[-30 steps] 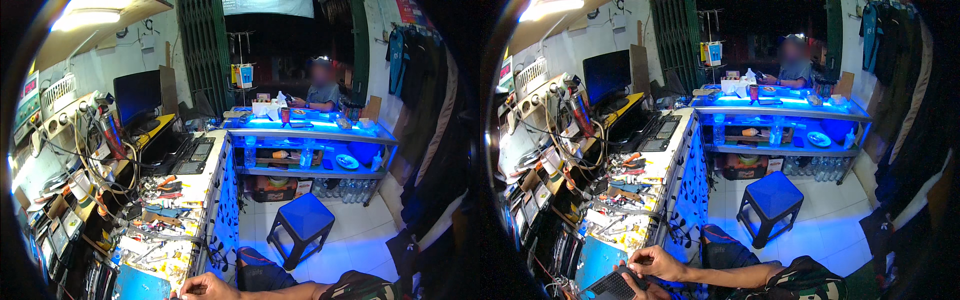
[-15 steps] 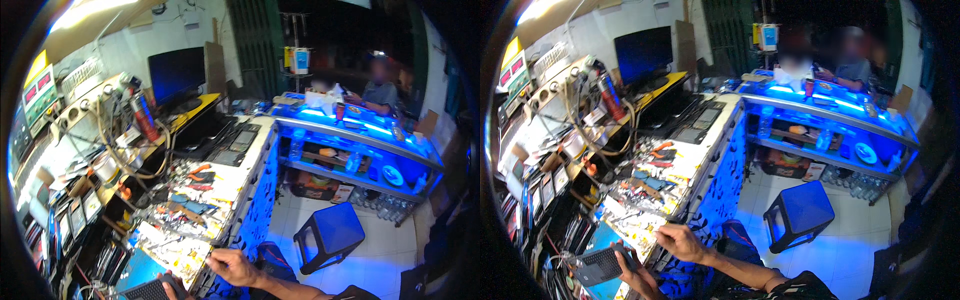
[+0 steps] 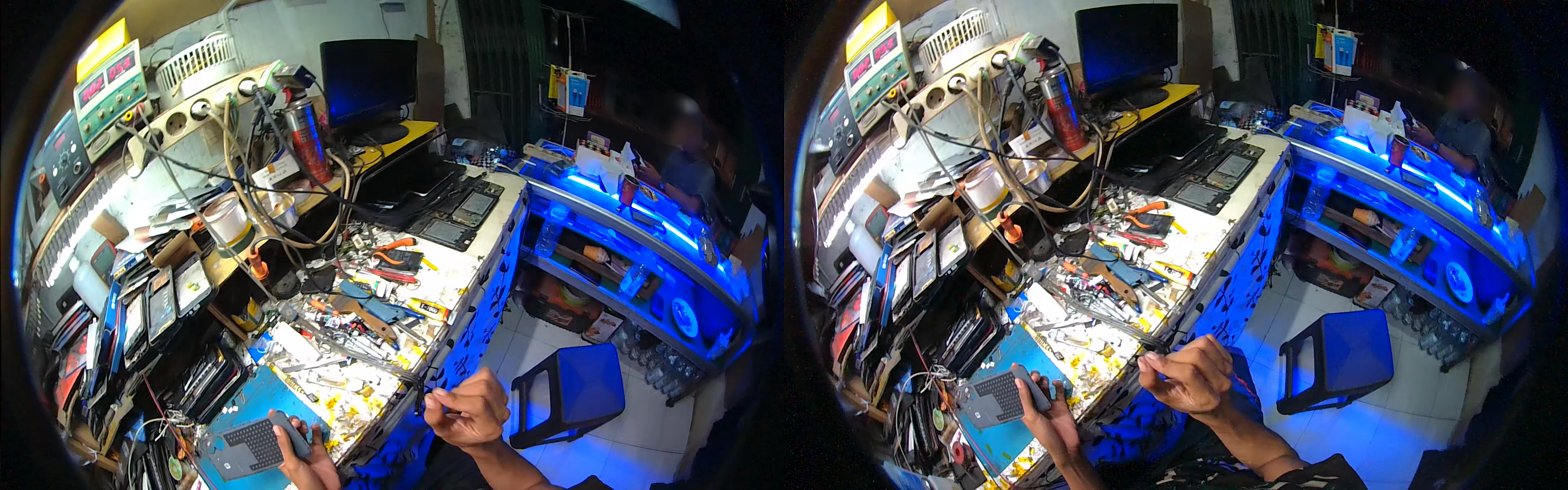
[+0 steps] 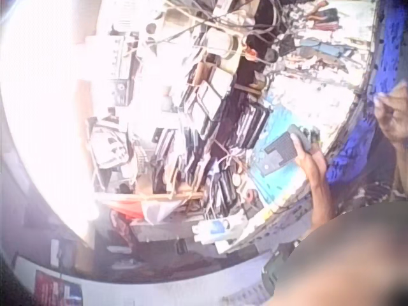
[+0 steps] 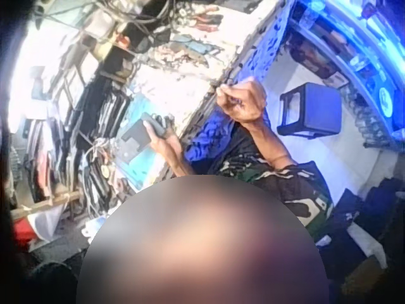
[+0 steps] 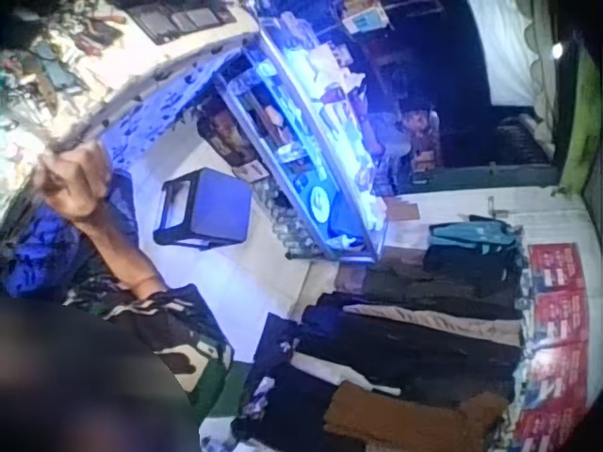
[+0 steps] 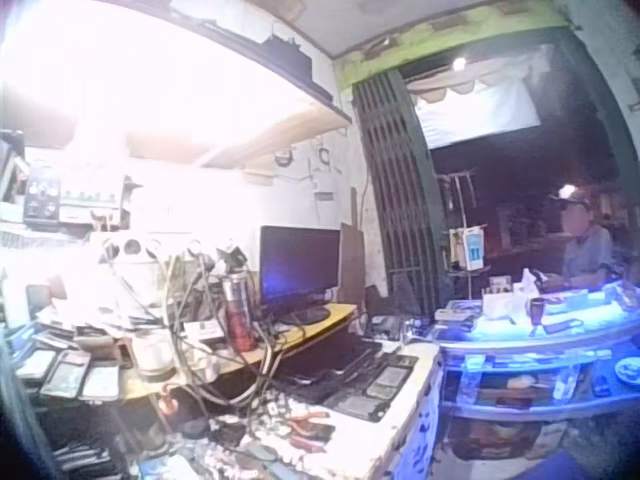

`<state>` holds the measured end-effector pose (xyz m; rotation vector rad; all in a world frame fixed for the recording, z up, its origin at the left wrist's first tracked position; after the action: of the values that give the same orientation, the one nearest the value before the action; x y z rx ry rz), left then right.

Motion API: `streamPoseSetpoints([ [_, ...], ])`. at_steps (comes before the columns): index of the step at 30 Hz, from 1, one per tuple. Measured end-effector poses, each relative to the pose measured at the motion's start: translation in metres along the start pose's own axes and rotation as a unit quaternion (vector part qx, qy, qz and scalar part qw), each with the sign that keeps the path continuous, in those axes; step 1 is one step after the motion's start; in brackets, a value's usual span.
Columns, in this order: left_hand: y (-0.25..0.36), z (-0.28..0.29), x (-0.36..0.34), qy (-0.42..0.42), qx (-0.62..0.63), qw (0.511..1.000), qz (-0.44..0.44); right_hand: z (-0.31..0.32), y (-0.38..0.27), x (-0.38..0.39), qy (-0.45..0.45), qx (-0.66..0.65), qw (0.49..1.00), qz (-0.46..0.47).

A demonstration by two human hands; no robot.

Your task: The person holds a black smartphone and applies a circular protective film to the camera lens area on the back. They smooth the film with their fingers, then peel off the outer layer to reveal the applied film.

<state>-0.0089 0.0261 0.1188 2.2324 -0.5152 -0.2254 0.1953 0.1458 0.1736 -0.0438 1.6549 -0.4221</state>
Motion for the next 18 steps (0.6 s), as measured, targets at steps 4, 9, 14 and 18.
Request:
streamPoseSetpoints([
  [4,0.001,-0.004,-0.004,-0.006,0.047,0.997,0.057,-0.015,0.01,0.006,-0.009,0.027,1.0,-0.008],
  [9,0.001,-0.004,-0.009,-0.035,0.081,0.993,0.076,-0.015,0.025,-0.001,0.009,0.057,0.998,0.017],
  [14,-0.001,0.005,-0.01,-0.003,0.077,0.993,0.091,-0.016,0.075,-0.026,0.019,0.176,0.984,0.017],
  [18,-0.001,0.005,-0.013,-0.021,0.076,0.994,0.074,-0.024,0.113,-0.015,0.004,0.197,0.98,0.012],
])
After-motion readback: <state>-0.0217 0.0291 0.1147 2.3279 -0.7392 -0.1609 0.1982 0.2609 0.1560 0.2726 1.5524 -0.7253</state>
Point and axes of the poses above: each hand's wrist, its own x-axis away from the middle knuckle, its own z-axis out of the back of the hand, y = z × x, the point moved 4 cm from there along -x, towards the middle knuckle, and after that the axes turned 2 degrees about y, right-handed, at the moved point
